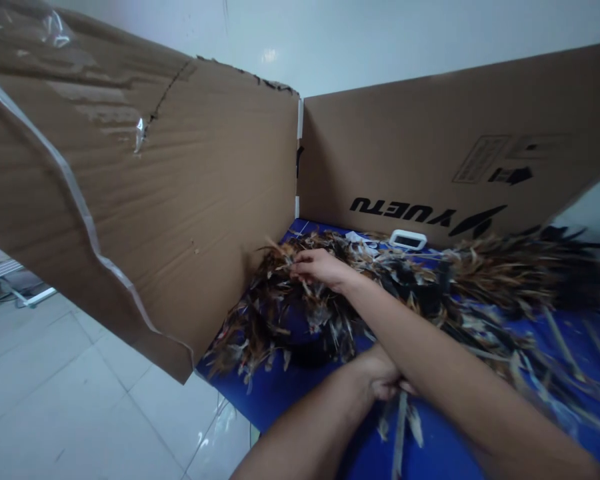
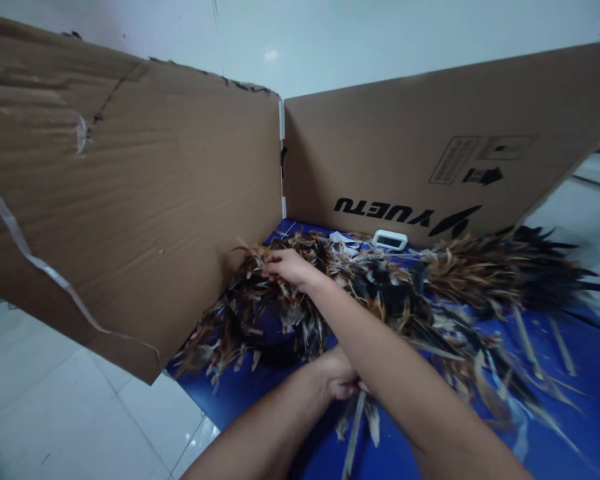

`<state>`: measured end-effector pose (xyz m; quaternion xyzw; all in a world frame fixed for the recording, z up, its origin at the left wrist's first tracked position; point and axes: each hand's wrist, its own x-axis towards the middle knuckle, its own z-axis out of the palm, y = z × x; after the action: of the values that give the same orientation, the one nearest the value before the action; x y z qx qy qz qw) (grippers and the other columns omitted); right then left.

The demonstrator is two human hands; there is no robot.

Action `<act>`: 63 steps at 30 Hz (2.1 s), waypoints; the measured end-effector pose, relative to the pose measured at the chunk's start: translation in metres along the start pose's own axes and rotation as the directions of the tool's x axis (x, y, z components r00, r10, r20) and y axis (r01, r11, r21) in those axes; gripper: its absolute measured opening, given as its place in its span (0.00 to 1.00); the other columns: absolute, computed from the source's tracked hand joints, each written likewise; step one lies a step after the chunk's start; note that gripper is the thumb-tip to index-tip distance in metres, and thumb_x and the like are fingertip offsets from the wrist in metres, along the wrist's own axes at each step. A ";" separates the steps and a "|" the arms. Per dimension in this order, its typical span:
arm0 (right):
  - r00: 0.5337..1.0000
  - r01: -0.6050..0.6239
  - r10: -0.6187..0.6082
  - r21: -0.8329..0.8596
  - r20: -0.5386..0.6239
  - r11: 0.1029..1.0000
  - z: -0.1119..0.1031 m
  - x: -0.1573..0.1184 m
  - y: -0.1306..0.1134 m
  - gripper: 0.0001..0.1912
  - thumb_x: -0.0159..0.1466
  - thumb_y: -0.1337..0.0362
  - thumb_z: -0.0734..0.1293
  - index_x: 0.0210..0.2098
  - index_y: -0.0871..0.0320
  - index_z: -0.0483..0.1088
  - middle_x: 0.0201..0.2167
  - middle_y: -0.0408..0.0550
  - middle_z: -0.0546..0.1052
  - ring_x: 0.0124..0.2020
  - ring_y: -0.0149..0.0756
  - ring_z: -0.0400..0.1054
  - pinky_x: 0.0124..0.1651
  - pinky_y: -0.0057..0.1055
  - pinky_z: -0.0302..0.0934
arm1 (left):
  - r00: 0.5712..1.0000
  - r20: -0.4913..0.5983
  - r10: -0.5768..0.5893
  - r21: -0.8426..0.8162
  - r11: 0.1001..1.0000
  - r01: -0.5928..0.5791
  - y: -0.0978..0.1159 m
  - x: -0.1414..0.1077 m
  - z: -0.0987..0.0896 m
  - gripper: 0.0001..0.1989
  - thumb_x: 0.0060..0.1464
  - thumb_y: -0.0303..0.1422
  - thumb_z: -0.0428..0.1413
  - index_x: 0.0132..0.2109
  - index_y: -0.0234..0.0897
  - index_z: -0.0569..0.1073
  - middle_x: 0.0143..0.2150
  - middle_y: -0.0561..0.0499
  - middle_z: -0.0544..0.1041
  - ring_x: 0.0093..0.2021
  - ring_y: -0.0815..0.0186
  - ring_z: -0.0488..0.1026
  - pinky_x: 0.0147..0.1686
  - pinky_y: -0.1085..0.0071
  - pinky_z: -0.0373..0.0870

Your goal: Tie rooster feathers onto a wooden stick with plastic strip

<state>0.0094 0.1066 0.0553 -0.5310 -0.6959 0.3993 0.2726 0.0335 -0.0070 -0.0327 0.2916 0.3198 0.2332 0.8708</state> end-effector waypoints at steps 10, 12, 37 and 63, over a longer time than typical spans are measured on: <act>0.955 0.081 0.062 0.458 -0.289 0.885 -0.080 -0.143 0.032 0.11 0.48 0.61 0.71 0.27 0.60 0.68 0.21 0.41 0.70 0.22 0.26 0.62 0.24 0.24 0.58 | 0.991 0.130 0.004 -0.007 1.000 -0.004 0.007 -0.007 0.004 0.09 0.53 0.36 0.51 0.31 0.34 0.61 0.19 0.59 0.55 0.15 0.80 0.47 0.16 0.81 0.40; 0.928 0.042 0.143 0.477 -0.344 0.878 -0.087 -0.166 0.046 0.13 0.47 0.60 0.72 0.28 0.60 0.69 0.22 0.42 0.70 0.22 0.27 0.63 0.24 0.24 0.58 | 0.991 0.132 0.005 0.002 1.000 -0.006 0.007 -0.009 0.004 0.10 0.53 0.36 0.51 0.31 0.33 0.61 0.20 0.59 0.55 0.15 0.80 0.47 0.16 0.81 0.40; 0.875 -0.142 0.361 0.541 -0.324 0.829 -0.060 -0.192 0.101 0.17 0.46 0.55 0.72 0.22 0.60 0.63 0.14 0.36 0.64 0.15 0.21 0.49 0.17 0.21 0.39 | 0.994 0.105 0.030 0.058 0.998 -0.036 0.003 -0.012 0.013 0.18 0.51 0.45 0.54 0.33 0.34 0.61 0.22 0.59 0.55 0.17 0.80 0.47 0.16 0.82 0.40; 0.860 -0.142 0.412 0.634 -0.302 0.760 -0.053 -0.190 0.105 0.18 0.43 0.60 0.74 0.19 0.60 0.61 0.13 0.33 0.58 0.14 0.19 0.48 0.17 0.21 0.37 | 0.985 0.141 0.100 0.150 0.981 -0.121 0.004 -0.017 0.016 0.23 0.43 0.50 0.57 0.34 0.35 0.61 0.23 0.59 0.54 0.18 0.81 0.46 0.17 0.81 0.40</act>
<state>0.1617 -0.0487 0.0037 -0.5920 -0.3710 0.5073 0.5046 0.0317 -0.0203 -0.0132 0.3916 0.2619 0.2352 0.8501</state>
